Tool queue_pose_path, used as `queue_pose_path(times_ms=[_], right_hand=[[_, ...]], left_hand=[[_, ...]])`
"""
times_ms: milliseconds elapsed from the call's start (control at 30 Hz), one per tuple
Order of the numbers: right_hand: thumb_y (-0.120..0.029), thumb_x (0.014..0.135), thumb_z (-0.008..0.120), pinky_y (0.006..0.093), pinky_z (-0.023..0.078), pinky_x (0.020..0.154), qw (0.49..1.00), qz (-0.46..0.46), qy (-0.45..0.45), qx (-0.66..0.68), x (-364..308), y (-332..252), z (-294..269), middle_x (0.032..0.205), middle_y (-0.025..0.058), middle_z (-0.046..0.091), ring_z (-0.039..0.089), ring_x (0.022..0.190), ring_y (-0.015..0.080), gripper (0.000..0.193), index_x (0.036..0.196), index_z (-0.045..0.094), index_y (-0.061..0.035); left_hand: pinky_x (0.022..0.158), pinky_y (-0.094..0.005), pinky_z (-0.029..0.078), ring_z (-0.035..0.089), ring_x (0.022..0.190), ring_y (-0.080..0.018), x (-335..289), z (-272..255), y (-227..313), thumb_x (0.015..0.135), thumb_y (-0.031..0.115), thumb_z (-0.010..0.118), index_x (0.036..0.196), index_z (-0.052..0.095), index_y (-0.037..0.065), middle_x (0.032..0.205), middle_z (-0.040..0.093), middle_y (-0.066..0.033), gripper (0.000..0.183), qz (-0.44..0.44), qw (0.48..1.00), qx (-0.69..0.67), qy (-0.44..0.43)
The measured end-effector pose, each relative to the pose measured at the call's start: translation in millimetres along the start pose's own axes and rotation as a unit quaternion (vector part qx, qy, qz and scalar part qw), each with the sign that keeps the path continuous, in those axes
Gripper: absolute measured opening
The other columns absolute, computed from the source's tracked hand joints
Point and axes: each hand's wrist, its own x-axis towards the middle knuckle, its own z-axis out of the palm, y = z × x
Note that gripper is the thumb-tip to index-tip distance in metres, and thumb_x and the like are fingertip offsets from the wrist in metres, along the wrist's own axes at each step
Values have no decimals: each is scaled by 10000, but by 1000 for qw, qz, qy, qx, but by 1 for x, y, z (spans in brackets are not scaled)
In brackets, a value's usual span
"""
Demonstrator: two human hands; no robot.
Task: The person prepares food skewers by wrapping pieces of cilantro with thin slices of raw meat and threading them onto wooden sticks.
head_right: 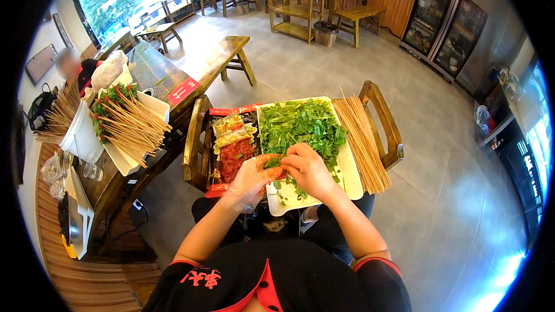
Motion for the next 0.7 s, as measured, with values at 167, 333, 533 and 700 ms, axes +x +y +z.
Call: queue_pose_path(times_ms=[167,333,533,700], right_hand=[[58,695,601,330,457,693,997,-15,-70,8,5,-2,-8,831,113,565,549,812,268,158,848,604,19],[2,723,645,303,468,651,998,40,-11,43,12,-7,-9,841,116,581,575,742,260,153,874,617,3],[14,703,639,320,475,661,998,-39,-51,6,10,-4,1,844,122,575,581,774,264,137,838,616,12],[38,719,594,327,475,682,993,-11,-109,41,14,-6,-2,856,127,582,580,796,274,149,865,610,10]], left_hand=[[717,-281,518,590,801,-144,4,-10,-9,806,-2,597,1041,533,-30,938,599,-90,245,-20,998,-31,42],[728,-269,515,587,827,-137,3,-18,-12,802,-25,586,1034,537,-25,950,592,-83,237,8,999,-37,20],[724,-242,490,576,835,-117,-1,-17,-8,803,-28,581,1084,509,-56,957,584,-77,292,31,999,16,-9],[704,-232,490,576,802,-110,-2,-20,-10,801,-17,598,1064,524,-56,940,591,-71,276,19,1000,-10,16]])
